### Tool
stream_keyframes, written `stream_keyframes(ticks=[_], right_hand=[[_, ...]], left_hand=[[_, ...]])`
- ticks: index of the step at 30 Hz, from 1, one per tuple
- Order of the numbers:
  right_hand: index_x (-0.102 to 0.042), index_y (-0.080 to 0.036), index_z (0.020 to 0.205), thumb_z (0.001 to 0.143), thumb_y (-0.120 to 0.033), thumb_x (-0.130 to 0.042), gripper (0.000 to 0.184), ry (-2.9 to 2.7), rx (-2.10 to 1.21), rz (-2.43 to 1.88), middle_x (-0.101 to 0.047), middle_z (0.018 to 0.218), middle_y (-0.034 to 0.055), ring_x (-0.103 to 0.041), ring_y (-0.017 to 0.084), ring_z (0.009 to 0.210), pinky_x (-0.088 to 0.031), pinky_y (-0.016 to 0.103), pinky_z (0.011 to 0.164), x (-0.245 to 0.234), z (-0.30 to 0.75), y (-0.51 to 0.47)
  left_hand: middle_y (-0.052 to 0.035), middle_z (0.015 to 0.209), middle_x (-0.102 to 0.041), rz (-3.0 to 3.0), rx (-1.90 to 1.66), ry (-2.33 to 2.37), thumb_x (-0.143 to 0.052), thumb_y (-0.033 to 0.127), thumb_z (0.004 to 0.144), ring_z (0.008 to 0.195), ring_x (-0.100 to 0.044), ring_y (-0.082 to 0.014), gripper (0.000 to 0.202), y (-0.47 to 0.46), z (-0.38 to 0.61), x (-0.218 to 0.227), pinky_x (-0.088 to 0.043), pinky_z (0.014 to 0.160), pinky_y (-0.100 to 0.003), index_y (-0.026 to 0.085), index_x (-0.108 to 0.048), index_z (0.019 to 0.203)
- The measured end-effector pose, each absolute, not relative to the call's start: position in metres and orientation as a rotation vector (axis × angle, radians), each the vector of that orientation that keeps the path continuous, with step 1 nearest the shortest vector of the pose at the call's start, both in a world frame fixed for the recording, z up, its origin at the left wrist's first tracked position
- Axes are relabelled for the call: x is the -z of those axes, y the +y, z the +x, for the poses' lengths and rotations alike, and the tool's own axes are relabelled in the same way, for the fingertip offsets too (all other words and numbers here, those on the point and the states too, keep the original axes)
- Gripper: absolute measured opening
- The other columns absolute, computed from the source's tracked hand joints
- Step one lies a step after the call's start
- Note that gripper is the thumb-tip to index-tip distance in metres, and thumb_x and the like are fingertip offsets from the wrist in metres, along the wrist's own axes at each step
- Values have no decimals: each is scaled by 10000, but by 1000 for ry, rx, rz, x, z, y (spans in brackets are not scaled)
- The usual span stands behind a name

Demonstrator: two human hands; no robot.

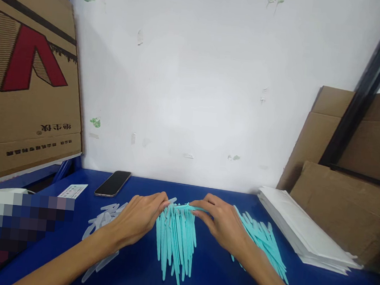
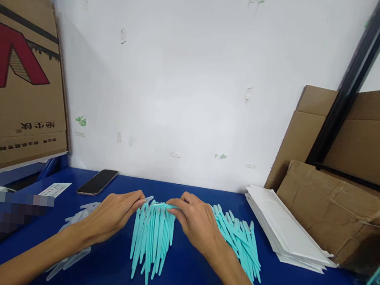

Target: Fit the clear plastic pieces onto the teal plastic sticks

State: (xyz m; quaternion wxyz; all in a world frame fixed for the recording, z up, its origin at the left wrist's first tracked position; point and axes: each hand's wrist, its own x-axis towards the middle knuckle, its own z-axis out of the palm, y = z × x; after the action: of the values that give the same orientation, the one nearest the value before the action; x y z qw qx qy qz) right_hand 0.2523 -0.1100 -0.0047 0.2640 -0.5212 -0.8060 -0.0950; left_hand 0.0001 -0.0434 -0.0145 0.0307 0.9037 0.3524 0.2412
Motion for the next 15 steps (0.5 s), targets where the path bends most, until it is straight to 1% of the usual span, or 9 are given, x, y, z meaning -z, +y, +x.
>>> stream_keyframes(ticks=[6,15], right_hand=[[-653,-335,1196,1016,-351,-466,260,-2128,280,-1393,-626,897,-3,-594,133,739,-367,251,577,5,251,-111],[-649,-349,1209,1023,-343,-449,273,-2170,264,-1365,-642,915,-5,-598,129,730,-398,248,609,5,250,-113]], left_hand=[[52,693,-471,2737,-719,1064,-209,442,1057,551,-390,-137,385,-46,0,12,-205,563,-287,223,-398,804],[47,730,-508,2793,-676,1034,-196,435,1059,548,-391,-136,382,-51,2,9,-202,557,-290,222,-417,832]])
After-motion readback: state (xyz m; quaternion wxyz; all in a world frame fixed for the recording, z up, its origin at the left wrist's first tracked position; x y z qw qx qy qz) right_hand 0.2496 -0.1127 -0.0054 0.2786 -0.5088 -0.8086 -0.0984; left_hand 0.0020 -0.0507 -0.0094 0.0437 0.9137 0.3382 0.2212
